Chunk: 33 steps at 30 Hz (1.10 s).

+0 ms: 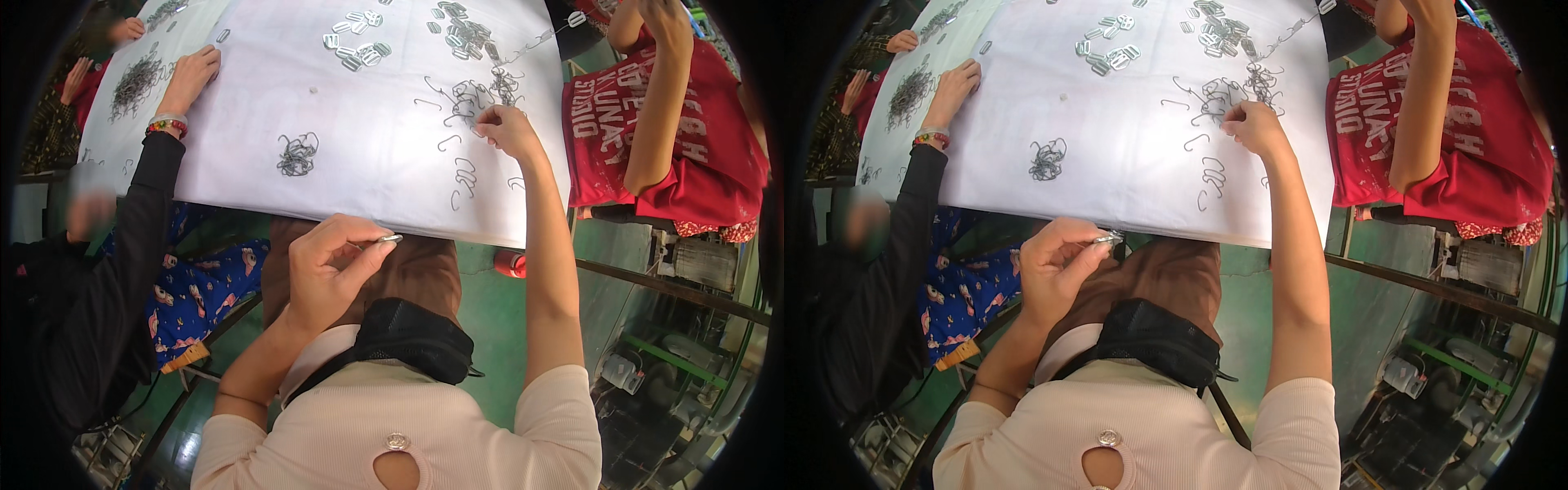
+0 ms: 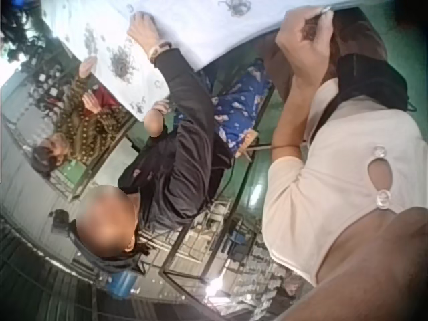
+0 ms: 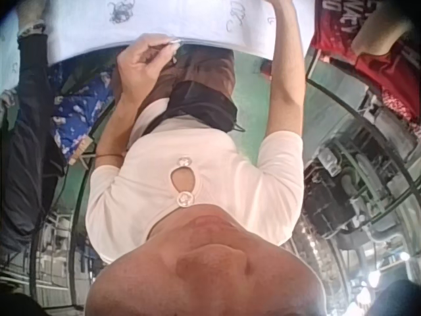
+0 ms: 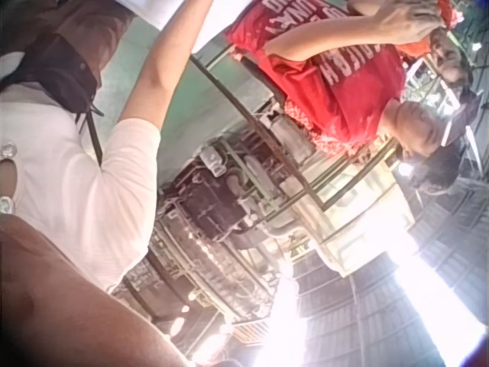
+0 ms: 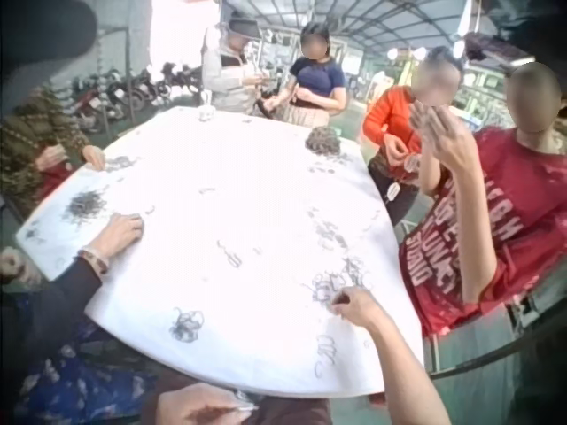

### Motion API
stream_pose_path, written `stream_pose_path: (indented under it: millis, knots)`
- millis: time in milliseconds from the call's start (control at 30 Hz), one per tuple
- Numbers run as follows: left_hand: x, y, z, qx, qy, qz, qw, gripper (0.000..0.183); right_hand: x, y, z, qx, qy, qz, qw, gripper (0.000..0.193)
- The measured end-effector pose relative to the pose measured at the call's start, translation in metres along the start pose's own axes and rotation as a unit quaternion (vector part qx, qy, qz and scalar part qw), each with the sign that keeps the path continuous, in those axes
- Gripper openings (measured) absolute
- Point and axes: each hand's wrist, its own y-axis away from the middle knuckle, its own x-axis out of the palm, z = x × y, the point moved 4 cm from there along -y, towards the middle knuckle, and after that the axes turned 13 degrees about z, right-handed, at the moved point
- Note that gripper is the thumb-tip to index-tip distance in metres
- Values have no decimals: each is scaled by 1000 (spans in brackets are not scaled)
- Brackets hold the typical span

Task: The person handles metal parts hanging from a rack, then moves to a table and sorts small metal buckle-like items by hand alongside other people.

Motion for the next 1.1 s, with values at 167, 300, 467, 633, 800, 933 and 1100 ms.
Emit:
stream_pose_path:
  millis: [167, 300, 467, 633, 800, 933, 1100]
  knots:
    - [4, 5, -1, 8, 27, -5, 1000, 12, 31, 54, 37, -98, -233, 1, 967, 13]
    - [4, 9, -3, -4, 28, -16, 999, 12, 74, 120, 79, -145, -368, 20, 918, 12]
    - [8, 9, -3, 15, 42, -28, 999, 11, 116, 164, 93, -214, -448, -2, 868, 6]
    - [13, 10, -4, 35, 18, -33, 999, 11, 129, 163, 97, -228, -475, -25, 850, 5]
    - [16, 7, 2, 75, -20, 2, 997, 12, 132, 160, 97, -287, -471, -51, 832, 8]
    - [-24, -49, 17, 57, -198, -43, 978, 15, 128, 164, 94, -321, -407, -74, 852, 6]
    - [-85, -163, 79, 80, -428, -105, 894, 24, 127, 167, 98, -351, -392, -71, 847, 9]
